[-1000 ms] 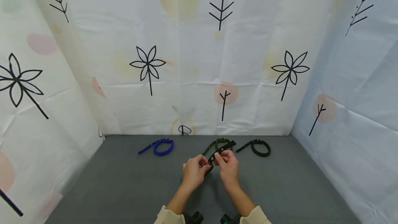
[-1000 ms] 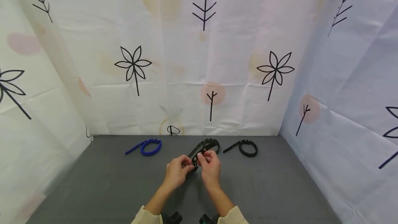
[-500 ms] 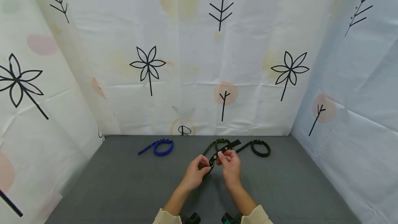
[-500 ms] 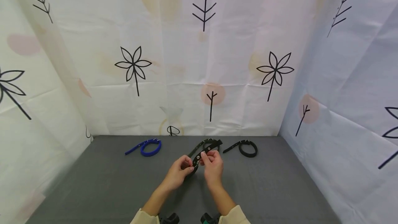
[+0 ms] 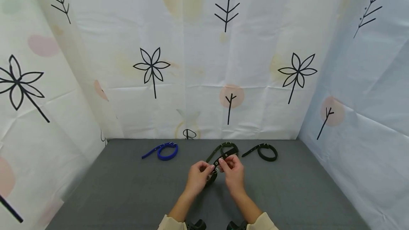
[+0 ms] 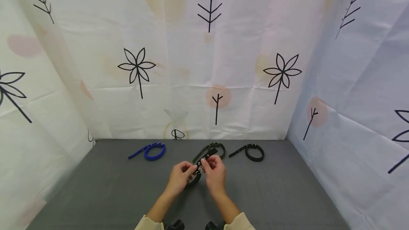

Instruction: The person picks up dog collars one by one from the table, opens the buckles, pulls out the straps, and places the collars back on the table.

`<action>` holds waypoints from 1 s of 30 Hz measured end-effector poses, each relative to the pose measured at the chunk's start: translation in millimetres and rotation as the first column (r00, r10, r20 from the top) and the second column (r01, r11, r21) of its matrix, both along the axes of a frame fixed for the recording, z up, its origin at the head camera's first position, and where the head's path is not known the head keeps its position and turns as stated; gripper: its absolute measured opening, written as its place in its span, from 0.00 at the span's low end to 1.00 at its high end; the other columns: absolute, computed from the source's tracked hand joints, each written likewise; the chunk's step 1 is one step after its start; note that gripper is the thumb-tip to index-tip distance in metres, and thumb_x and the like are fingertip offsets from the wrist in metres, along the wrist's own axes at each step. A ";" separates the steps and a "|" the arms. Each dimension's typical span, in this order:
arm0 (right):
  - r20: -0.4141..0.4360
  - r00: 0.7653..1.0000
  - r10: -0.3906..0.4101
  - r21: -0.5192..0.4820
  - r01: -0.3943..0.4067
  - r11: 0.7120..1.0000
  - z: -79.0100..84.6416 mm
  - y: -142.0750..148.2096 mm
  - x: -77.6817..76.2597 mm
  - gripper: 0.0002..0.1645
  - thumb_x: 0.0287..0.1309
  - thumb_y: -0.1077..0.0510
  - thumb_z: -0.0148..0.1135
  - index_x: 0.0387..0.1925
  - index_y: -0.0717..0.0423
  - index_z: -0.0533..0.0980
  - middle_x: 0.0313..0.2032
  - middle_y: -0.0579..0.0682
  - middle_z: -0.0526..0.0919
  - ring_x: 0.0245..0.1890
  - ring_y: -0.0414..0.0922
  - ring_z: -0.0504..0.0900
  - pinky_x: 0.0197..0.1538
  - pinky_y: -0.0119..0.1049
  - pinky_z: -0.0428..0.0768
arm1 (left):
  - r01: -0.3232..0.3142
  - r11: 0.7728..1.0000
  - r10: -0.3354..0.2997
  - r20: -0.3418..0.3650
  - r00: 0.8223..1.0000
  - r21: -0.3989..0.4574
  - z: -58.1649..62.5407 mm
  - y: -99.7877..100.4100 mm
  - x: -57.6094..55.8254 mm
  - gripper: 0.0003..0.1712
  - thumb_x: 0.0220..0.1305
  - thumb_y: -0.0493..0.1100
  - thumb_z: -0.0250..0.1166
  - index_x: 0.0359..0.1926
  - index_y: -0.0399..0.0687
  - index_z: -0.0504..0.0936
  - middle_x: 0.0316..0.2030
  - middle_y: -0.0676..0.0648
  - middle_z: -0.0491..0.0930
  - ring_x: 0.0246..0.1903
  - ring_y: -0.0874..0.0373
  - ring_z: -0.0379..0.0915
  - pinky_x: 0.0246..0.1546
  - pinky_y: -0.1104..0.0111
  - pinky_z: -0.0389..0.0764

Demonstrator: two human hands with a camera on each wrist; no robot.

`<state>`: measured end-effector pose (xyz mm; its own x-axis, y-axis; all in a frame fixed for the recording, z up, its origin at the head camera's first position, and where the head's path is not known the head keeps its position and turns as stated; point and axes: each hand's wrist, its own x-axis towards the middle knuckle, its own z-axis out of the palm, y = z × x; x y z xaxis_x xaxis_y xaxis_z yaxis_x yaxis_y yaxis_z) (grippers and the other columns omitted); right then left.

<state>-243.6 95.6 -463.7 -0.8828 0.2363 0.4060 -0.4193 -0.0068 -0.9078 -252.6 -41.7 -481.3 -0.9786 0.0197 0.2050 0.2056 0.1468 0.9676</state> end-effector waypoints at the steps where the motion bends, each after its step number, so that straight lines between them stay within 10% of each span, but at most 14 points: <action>1: -0.024 1.000 0.010 0.013 -0.010 1.000 3.7 -0.1 2.4 0.07 0.58 0.72 0.63 0.30 0.70 0.72 0.24 0.67 0.79 0.22 0.50 0.80 0.29 0.36 0.79 | -0.003 1.000 0.003 -0.001 1.000 0.005 0.5 -0.6 0.2 0.12 0.63 0.43 0.68 0.30 0.37 0.80 0.26 0.45 0.81 0.25 0.53 0.74 0.24 0.69 0.74; 8: -0.082 0.993 0.084 0.187 -0.067 0.980 18.6 3.9 13.0 0.06 0.55 0.73 0.65 0.35 0.70 0.76 0.26 0.60 0.79 0.18 0.37 0.71 0.22 0.29 0.72 | 0.000 0.995 -0.004 0.046 0.999 0.102 4.6 -4.1 -0.3 0.13 0.65 0.43 0.66 0.32 0.34 0.81 0.24 0.43 0.83 0.15 0.63 0.63 0.16 0.72 0.64; 14: 0.006 0.980 0.199 0.382 -0.186 0.905 14.3 12.4 18.1 0.16 0.55 0.70 0.67 0.47 0.65 0.77 0.39 0.62 0.82 0.16 0.36 0.67 0.20 0.30 0.69 | 0.032 0.978 -0.056 0.112 0.992 0.207 6.4 -9.5 -0.9 0.14 0.66 0.43 0.65 0.35 0.32 0.79 0.25 0.43 0.83 0.15 0.63 0.61 0.16 0.73 0.64; 30: 0.170 0.914 0.368 0.323 -0.404 0.856 6.6 21.9 15.2 0.14 0.61 0.68 0.62 0.48 0.71 0.77 0.31 0.58 0.80 0.17 0.40 0.73 0.22 0.32 0.75 | 0.065 0.951 -0.115 0.149 0.982 0.304 3.7 -18.8 -3.8 0.12 0.67 0.42 0.64 0.34 0.34 0.79 0.25 0.39 0.83 0.15 0.65 0.63 0.14 0.76 0.65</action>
